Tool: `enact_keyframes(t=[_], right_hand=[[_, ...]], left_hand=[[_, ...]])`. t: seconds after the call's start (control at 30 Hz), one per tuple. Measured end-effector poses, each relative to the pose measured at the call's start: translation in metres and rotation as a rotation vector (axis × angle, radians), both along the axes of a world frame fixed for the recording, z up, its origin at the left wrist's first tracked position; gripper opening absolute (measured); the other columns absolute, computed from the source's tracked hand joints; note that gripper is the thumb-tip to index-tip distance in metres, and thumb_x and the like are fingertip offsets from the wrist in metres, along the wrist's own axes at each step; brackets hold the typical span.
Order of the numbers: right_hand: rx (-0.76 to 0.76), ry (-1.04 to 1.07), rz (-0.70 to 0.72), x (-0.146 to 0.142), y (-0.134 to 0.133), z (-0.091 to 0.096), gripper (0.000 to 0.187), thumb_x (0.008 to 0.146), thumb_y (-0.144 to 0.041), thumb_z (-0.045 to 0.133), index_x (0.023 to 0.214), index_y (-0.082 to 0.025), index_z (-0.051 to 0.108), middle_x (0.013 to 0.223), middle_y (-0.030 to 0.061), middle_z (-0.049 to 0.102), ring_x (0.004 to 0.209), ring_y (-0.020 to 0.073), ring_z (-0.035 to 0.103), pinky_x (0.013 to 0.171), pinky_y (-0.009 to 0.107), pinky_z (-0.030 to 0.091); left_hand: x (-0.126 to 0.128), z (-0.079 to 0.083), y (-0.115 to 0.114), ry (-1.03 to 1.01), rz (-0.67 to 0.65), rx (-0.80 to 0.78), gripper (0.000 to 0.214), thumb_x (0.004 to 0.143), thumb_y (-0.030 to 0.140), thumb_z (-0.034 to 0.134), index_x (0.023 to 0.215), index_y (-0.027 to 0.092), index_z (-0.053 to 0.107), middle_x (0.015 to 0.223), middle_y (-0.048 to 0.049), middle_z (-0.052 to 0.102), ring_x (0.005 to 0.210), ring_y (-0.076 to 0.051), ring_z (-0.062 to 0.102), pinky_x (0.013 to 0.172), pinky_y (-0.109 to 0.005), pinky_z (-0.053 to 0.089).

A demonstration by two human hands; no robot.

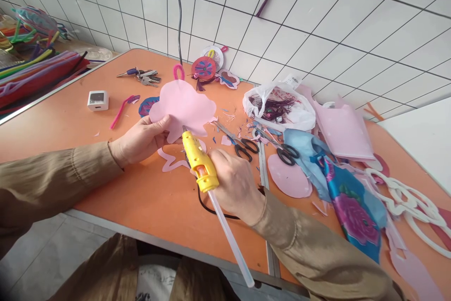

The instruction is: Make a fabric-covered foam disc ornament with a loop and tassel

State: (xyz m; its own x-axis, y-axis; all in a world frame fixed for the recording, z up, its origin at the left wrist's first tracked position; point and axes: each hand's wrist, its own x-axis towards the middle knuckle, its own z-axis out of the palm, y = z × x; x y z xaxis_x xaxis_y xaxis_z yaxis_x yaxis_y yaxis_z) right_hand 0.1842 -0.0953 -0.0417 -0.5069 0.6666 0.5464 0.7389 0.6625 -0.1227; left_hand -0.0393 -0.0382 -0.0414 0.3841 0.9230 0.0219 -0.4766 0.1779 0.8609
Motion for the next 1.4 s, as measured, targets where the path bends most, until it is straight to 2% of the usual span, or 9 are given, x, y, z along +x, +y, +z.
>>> enact_keyframes(t=[0.1,0.23,0.43,0.9,1.03,1.1,1.23,1.4], right_hand=[[-0.005,-0.011,-0.008,0.0008,0.0002,-0.0002,0.03,0.101,-0.04,0.05,0.076,-0.022,0.051,0.063,0.002,0.061,0.057,0.0202,0.062,0.051,0.033,0.037],[0.016,0.01,0.006,0.0006,-0.0002,-0.0012,0.031,0.099,-0.039,0.052,0.074,-0.023,0.05,0.06,0.0004,0.058,0.053,0.0191,0.06,0.049,0.032,0.037],[0.045,-0.033,0.009,0.0014,0.0001,-0.0022,0.03,0.1,-0.037,0.054,0.074,-0.022,0.05,0.059,-0.0002,0.058,0.053,0.0185,0.06,0.05,0.031,0.037],[0.064,-0.039,0.002,0.0007,0.0003,-0.0024,0.039,0.102,-0.044,0.048,0.07,-0.023,0.048,0.056,0.0,0.055,0.049,0.0176,0.058,0.048,0.031,0.036],[0.059,-0.079,-0.003,0.003,0.0,-0.004,0.037,0.102,-0.042,0.05,0.072,-0.02,0.053,0.057,0.0005,0.056,0.051,0.0187,0.059,0.049,0.032,0.036],[0.049,-0.082,-0.005,0.0033,-0.0003,-0.0041,0.036,0.101,-0.041,0.051,0.072,-0.02,0.054,0.057,0.0009,0.057,0.051,0.0189,0.06,0.049,0.033,0.035],[0.029,-0.055,-0.003,0.0021,-0.0011,-0.0028,0.037,0.101,-0.043,0.049,0.071,-0.021,0.052,0.058,0.0008,0.057,0.05,0.0171,0.059,0.049,0.031,0.034],[0.041,-0.055,-0.017,0.0014,-0.0014,-0.0018,0.037,0.101,-0.041,0.05,0.069,-0.023,0.048,0.057,0.0,0.055,0.049,0.0164,0.056,0.048,0.031,0.033]], left_hand=[[0.0001,-0.0016,0.001,-0.021,0.006,-0.008,0.038,0.074,0.046,0.086,0.077,0.013,0.068,0.067,-0.0006,0.064,0.072,-0.016,0.067,0.08,-0.035,0.061],[0.0,-0.0032,0.0018,-0.017,0.005,0.0,0.039,0.073,0.047,0.086,0.072,0.013,0.066,0.065,0.0001,0.062,0.068,-0.015,0.065,0.079,-0.036,0.061],[0.0003,-0.0033,0.0013,-0.024,0.004,-0.017,0.039,0.071,0.046,0.087,0.078,0.013,0.068,0.067,-0.0005,0.064,0.071,-0.016,0.067,0.079,-0.035,0.061],[-0.0007,-0.004,0.0014,0.005,-0.026,0.02,0.038,0.077,0.048,0.083,0.077,0.013,0.067,0.068,-0.001,0.064,0.073,-0.016,0.067,0.081,-0.035,0.059],[0.0002,-0.003,0.0013,-0.022,-0.005,-0.011,0.039,0.071,0.047,0.088,0.077,0.013,0.067,0.066,0.0005,0.062,0.071,-0.016,0.067,0.079,-0.035,0.062],[0.0003,-0.0029,0.0014,-0.027,0.007,-0.026,0.041,0.068,0.047,0.089,0.077,0.013,0.068,0.066,-0.0003,0.064,0.071,-0.016,0.068,0.078,-0.034,0.062],[-0.0001,-0.0043,0.002,-0.005,-0.005,-0.014,0.039,0.073,0.047,0.086,0.075,0.012,0.068,0.068,-0.0025,0.066,0.074,-0.017,0.069,0.078,-0.033,0.062],[-0.0002,-0.0058,0.0031,-0.014,0.015,-0.025,0.042,0.07,0.048,0.088,0.083,0.011,0.071,0.078,-0.0067,0.073,0.079,-0.021,0.073,0.078,-0.035,0.064]])
